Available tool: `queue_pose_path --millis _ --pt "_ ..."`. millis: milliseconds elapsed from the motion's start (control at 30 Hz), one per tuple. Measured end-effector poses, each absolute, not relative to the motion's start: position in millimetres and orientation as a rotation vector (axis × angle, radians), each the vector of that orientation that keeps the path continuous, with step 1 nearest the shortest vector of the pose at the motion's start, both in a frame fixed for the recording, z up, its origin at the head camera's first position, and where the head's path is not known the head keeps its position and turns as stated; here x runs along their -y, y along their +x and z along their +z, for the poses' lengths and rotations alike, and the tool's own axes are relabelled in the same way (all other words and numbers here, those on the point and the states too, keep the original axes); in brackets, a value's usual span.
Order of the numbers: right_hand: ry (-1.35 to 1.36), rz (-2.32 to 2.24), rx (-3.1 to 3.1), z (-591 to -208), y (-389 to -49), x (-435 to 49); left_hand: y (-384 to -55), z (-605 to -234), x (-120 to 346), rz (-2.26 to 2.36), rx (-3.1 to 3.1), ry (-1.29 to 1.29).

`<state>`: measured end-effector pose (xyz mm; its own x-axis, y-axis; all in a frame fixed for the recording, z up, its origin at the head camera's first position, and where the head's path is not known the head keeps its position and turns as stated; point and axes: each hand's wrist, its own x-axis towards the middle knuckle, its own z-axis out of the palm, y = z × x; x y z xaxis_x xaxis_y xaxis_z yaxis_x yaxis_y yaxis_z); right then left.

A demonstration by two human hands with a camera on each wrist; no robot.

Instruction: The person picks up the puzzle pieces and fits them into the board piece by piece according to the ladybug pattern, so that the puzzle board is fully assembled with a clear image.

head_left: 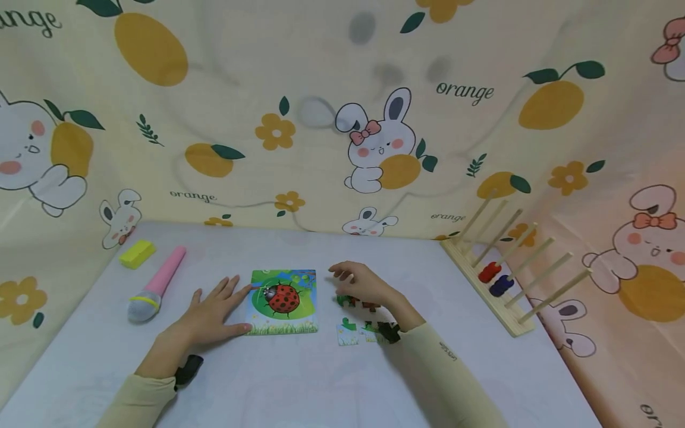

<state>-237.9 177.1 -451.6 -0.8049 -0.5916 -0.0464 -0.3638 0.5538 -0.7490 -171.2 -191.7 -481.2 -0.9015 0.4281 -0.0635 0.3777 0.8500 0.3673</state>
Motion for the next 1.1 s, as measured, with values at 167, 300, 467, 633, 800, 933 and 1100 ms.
queue_pose_path --millis 167,300,467,633,800,933,1100 --pt "-0.728 -1.091 -2.562 -459.4 -225.4 -199.1 -170.6 -480.5 191.4 0.530 -2.885 0.635" --pt "-0.740 -1.053 -2.628 -463.3 -217.3 -202.9 -170.8 -480.7 191.8 0.527 -2.885 0.627" --pt "-0.771 -0.872 -2.750 -465.8 -214.3 -198.1 -171.1 -479.7 190.8 0.534 -2.882 0.625" --pt "-0.765 -0.782 -2.798 -468.4 -216.0 -195.0 -171.2 -478.8 189.5 0.535 -2.872 0.623" --pt "-0.736 -0.773 -2.798 -468.8 -217.1 -193.1 -171.4 -478.7 189.5 0.536 -2.868 0.625" --pt "-0.707 -0.752 -2.796 -467.2 -216.9 -190.7 -171.3 -478.7 189.4 0.532 -2.871 0.626" --pt "-0.694 -0.696 -2.798 -465.4 -217.1 -188.1 -170.4 -477.2 188.6 0.541 -2.871 0.620"
